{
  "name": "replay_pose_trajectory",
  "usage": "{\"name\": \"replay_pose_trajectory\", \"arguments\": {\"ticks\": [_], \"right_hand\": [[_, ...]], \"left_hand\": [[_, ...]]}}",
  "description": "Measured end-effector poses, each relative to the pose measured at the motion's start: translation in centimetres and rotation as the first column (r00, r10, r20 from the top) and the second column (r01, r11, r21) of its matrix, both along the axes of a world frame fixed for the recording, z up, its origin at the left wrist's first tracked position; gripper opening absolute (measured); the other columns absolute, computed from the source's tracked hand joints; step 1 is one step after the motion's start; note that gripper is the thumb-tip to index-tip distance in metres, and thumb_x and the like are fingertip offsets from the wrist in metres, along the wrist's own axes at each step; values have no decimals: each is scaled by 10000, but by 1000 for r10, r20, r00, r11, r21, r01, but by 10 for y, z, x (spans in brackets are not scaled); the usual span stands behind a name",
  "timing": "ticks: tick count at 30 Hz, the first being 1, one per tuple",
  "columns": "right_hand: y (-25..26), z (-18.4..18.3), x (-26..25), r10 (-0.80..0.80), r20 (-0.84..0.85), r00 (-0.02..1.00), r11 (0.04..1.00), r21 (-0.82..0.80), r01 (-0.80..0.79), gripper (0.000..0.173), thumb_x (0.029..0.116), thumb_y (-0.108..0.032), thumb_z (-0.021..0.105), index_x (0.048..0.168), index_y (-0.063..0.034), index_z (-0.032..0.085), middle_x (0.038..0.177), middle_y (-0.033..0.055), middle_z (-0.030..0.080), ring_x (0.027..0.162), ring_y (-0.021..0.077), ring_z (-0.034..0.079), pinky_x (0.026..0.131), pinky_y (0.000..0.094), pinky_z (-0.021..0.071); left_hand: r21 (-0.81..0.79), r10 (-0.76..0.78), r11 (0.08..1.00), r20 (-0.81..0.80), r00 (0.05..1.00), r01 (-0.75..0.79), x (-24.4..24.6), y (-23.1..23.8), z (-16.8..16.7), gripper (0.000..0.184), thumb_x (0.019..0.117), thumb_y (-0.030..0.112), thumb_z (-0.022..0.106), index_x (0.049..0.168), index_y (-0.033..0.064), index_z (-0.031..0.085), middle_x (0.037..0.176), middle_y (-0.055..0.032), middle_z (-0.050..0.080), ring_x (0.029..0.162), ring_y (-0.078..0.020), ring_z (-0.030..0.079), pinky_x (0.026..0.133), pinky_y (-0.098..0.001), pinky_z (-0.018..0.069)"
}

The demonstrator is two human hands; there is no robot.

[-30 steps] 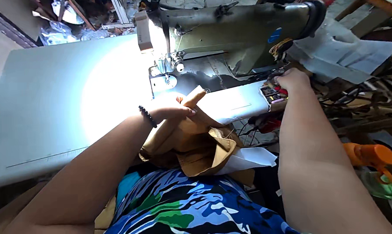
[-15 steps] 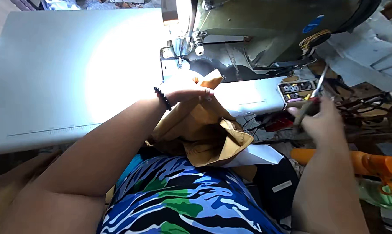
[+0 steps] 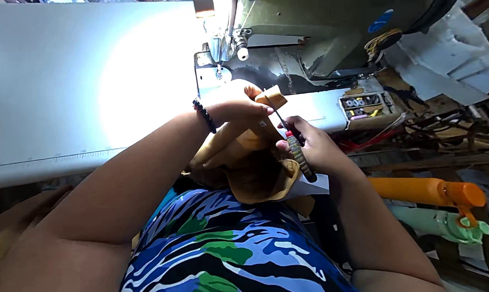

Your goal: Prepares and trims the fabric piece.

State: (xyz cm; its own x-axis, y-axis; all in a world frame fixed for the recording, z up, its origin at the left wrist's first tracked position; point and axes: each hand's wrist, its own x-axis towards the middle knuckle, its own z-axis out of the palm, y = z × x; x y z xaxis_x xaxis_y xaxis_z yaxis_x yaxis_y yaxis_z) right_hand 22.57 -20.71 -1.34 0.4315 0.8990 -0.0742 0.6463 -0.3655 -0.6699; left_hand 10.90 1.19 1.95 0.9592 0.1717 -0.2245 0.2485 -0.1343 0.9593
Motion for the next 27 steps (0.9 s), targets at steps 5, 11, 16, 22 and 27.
{"name": "replay_pose_trajectory", "arguments": {"ticks": [5, 11, 16, 22, 27], "right_hand": [[1, -3, -3, -5, 66, 998, 999, 46, 2, 452, 924, -445, 667, 1237, -124, 611, 920, 16, 638, 773, 128, 606, 667, 389, 510], [-2, -20, -5, -57, 173, 983, 980, 197, 22, 311, 920, -319, 715, 1098, -65, 692, 827, 42, 668, 706, 124, 615, 642, 337, 511], [0, -23, -9, -60, 185, 981, 983, 182, 26, 369, 894, -321, 770, 1108, -37, 672, 840, 84, 668, 719, 182, 635, 645, 392, 521], [-30, -28, 39, -413, -97, 906, 840, 344, 420, 289, 1006, -243, 575, 1150, -2, 645, 824, 13, 664, 637, 55, 617, 587, 264, 551], [-62, -13, 164, -849, 145, 509, 523, 87, 848, 723, 943, -244, 691, 1485, 75, 334, 1307, 399, 546, 1178, 542, 573, 950, 703, 443]], "left_hand": [[6, -38, 999, -9, 999, 38, 0, -2, 3, 101, 951, 86, 706, 878, 22, 678, 747, -38, 690, 668, -73, 658, 651, -244, 557], [6, -56, 998, -62, 996, 57, 5, -2, 3, 152, 952, 95, 712, 829, 27, 654, 715, -31, 677, 639, -66, 648, 629, -235, 551], [15, -50, 999, -96, 994, 52, 8, -5, 0, 183, 925, 81, 739, 775, 33, 644, 675, -28, 663, 599, -62, 627, 587, -228, 528], [156, -89, 983, -32, 996, 93, 3, -11, -18, 125, 972, 170, 701, 897, 69, 705, 736, 2, 674, 659, -46, 631, 643, -250, 523], [251, -181, 963, 350, 919, 94, -24, -23, -42, 245, 1003, 106, 591, 1207, -3, 512, 945, -33, 616, 823, -10, 604, 765, -185, 523]]}}
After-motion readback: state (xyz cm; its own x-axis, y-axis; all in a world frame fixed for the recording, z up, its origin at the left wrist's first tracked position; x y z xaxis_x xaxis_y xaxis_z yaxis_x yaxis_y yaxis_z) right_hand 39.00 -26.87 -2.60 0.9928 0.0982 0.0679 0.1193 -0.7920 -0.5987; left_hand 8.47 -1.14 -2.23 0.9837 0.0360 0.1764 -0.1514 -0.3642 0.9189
